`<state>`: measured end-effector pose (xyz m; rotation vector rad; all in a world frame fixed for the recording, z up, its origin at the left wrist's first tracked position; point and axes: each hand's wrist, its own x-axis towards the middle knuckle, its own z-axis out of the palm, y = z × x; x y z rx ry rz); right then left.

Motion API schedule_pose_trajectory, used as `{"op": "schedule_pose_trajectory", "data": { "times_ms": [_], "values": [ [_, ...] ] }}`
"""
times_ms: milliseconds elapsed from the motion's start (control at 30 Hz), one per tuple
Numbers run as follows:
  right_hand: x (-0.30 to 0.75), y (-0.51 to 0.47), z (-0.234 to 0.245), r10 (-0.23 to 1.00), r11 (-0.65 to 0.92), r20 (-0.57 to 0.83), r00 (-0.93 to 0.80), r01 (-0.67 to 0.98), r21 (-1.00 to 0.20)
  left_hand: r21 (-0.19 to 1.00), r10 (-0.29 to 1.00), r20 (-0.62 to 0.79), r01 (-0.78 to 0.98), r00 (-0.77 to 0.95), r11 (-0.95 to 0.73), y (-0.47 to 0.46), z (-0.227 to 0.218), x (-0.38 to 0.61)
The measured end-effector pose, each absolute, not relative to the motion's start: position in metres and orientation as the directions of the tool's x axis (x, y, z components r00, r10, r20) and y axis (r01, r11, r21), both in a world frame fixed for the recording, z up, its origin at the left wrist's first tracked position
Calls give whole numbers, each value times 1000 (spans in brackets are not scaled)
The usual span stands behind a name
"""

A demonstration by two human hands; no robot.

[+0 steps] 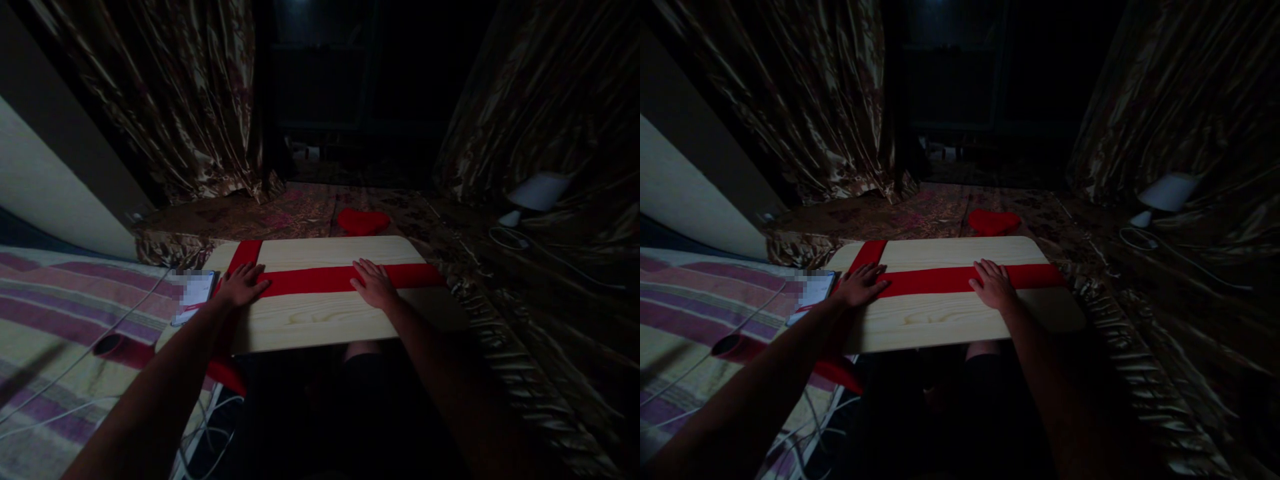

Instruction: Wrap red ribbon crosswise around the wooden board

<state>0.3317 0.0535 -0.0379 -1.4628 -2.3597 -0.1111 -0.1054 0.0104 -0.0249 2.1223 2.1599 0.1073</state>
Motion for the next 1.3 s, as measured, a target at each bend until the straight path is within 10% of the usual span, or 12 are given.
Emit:
{"op": "schedule_pose_trajectory", "data": {
  "times_ms": [300, 767, 1300],
  "values": [
    [336, 38, -32, 776, 538, 459, -432, 834, -125, 1, 924, 151, 935, 351, -355, -22, 6, -95],
    [345, 40, -7, 589, 730, 126, -798, 593, 340, -24, 960, 70, 963, 271, -270, -30, 6, -86],
    [341, 42, -3, 465, 769, 120, -877, 467, 437, -16, 964, 57, 966, 260, -260, -31, 4, -86]
  ]
}}
